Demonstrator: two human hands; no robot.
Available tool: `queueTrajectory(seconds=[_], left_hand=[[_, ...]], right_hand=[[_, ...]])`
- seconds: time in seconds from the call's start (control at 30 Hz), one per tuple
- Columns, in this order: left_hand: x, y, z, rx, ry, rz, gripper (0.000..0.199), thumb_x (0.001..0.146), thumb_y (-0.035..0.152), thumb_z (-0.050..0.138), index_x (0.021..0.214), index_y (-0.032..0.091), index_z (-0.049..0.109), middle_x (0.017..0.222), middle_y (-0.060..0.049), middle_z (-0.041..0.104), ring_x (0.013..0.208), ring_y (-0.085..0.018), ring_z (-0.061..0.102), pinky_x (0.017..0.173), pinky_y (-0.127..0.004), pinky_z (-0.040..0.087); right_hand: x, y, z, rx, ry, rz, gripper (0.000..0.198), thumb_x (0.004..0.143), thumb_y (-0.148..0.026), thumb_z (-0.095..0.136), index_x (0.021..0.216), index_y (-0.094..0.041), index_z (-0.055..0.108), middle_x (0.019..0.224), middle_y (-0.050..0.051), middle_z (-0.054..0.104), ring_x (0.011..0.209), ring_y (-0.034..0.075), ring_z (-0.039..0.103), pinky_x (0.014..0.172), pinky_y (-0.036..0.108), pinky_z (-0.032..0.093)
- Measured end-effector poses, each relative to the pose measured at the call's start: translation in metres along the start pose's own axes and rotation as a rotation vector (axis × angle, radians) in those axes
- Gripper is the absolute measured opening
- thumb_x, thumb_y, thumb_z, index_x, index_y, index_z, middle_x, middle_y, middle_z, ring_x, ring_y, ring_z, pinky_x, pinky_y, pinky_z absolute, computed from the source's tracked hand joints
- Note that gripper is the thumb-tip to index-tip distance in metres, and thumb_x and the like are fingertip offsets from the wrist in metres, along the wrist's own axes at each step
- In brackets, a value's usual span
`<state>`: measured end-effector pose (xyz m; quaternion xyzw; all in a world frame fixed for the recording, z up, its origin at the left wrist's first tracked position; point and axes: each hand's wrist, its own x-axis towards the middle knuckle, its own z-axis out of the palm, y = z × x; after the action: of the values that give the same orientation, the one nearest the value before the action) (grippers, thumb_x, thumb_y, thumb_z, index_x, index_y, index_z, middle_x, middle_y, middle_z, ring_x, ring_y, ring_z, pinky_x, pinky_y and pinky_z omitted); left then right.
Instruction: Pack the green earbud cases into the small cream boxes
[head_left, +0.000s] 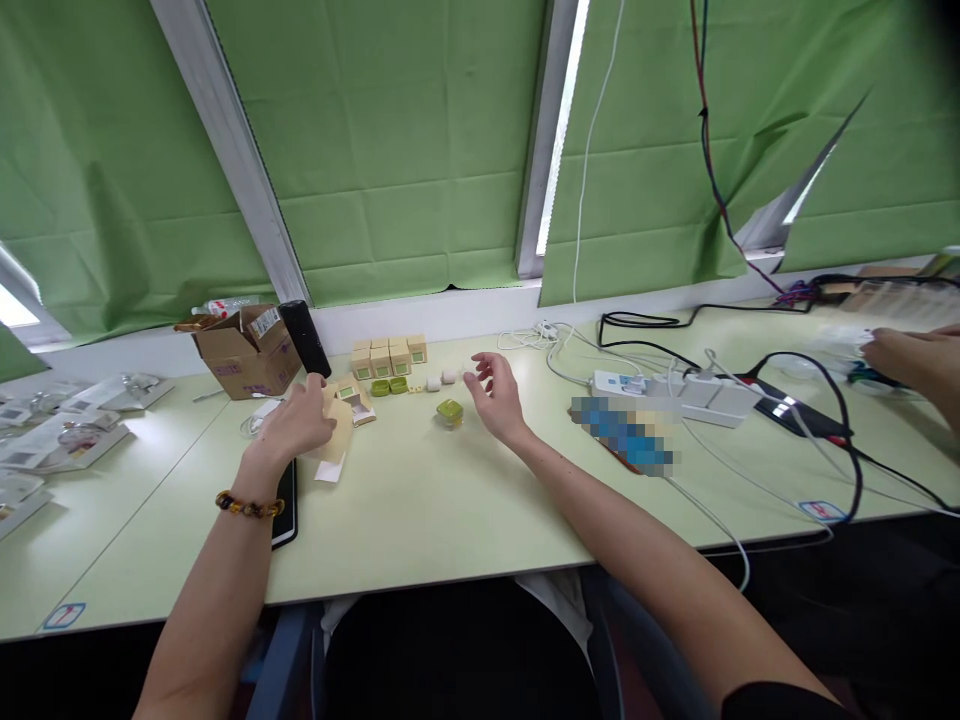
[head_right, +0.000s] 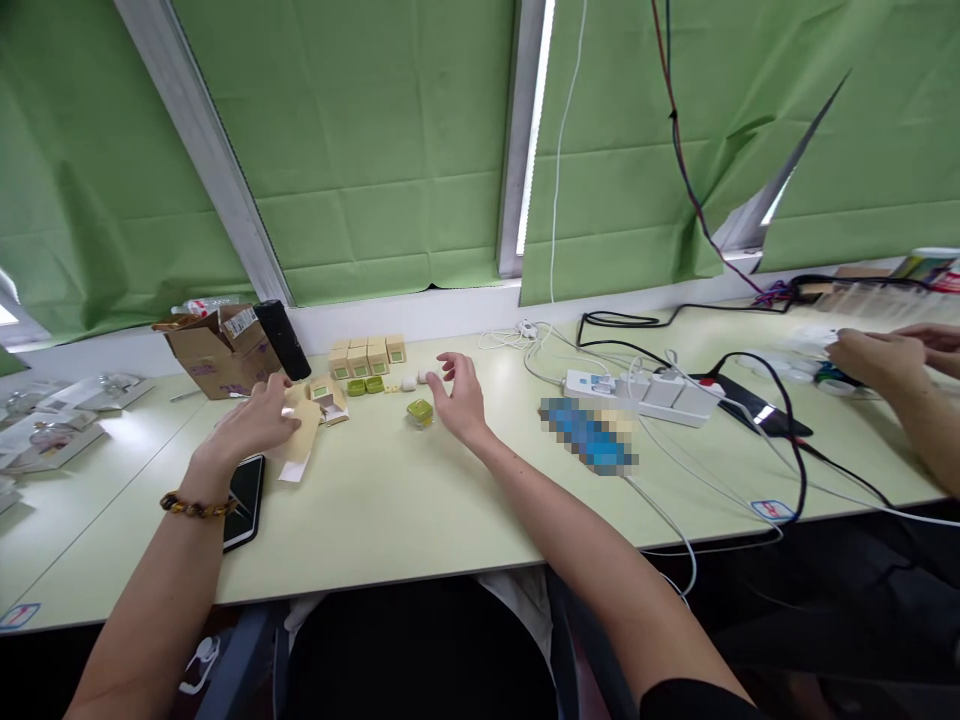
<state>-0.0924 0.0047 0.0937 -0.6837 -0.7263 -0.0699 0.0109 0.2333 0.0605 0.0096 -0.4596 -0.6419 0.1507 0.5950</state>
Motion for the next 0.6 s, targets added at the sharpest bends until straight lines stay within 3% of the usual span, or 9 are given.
queueTrajectory(seconds=[0.1, 0.27, 0.4, 0.6], left_hand=[[-0.006, 0.014, -0.004, -0.181, 0.089, 0.173, 0.054, 0.087, 0.037, 0.057, 0.136, 0.025, 0.037, 0.130, -0.015, 0.054, 0.103, -0.033, 0.067, 0.092, -0.050, 0.053], [-0.004, 0.053, 0.013, -0.647, 0.172, 0.404, 0.055, 0.090, 0.032, 0.058, 0.138, 0.025, 0.033, 0.139, -0.015, 0.049, 0.097, -0.021, 0.069, 0.083, -0.038, 0.058], [-0.002, 0.079, 0.034, -0.949, 0.187, 0.455, 0.054, 0.092, 0.028, 0.060, 0.138, 0.025, 0.032, 0.139, -0.016, 0.047, 0.099, -0.019, 0.069, 0.074, -0.031, 0.060], [0.001, 0.093, 0.064, -1.257, 0.234, 0.438, 0.060, 0.090, 0.030, 0.069, 0.136, 0.029, 0.031, 0.144, -0.015, 0.039, 0.106, -0.019, 0.069, 0.078, -0.032, 0.064]], right_hand=[[-0.003, -0.004, 0.002, 0.114, 0.057, -0.083, 0.020, 0.098, -0.039, 0.056, 0.111, -0.024, 0.059, 0.106, 0.007, 0.060, 0.092, 0.022, 0.059, 0.079, 0.037, 0.052], [-0.024, -0.018, 0.016, 0.278, -0.206, -0.180, 0.023, 0.099, -0.039, 0.058, 0.118, -0.026, 0.059, 0.118, 0.008, 0.058, 0.098, 0.022, 0.064, 0.086, 0.040, 0.056], [-0.038, -0.026, 0.026, 0.379, -0.329, -0.110, 0.040, 0.097, -0.038, 0.063, 0.133, -0.028, 0.048, 0.127, 0.010, 0.055, 0.104, 0.022, 0.066, 0.090, 0.043, 0.059], [-0.043, -0.025, 0.032, 0.390, -0.323, -0.019, 0.054, 0.086, -0.036, 0.074, 0.131, -0.028, 0.046, 0.132, 0.010, 0.052, 0.105, 0.022, 0.063, 0.092, 0.045, 0.060]])
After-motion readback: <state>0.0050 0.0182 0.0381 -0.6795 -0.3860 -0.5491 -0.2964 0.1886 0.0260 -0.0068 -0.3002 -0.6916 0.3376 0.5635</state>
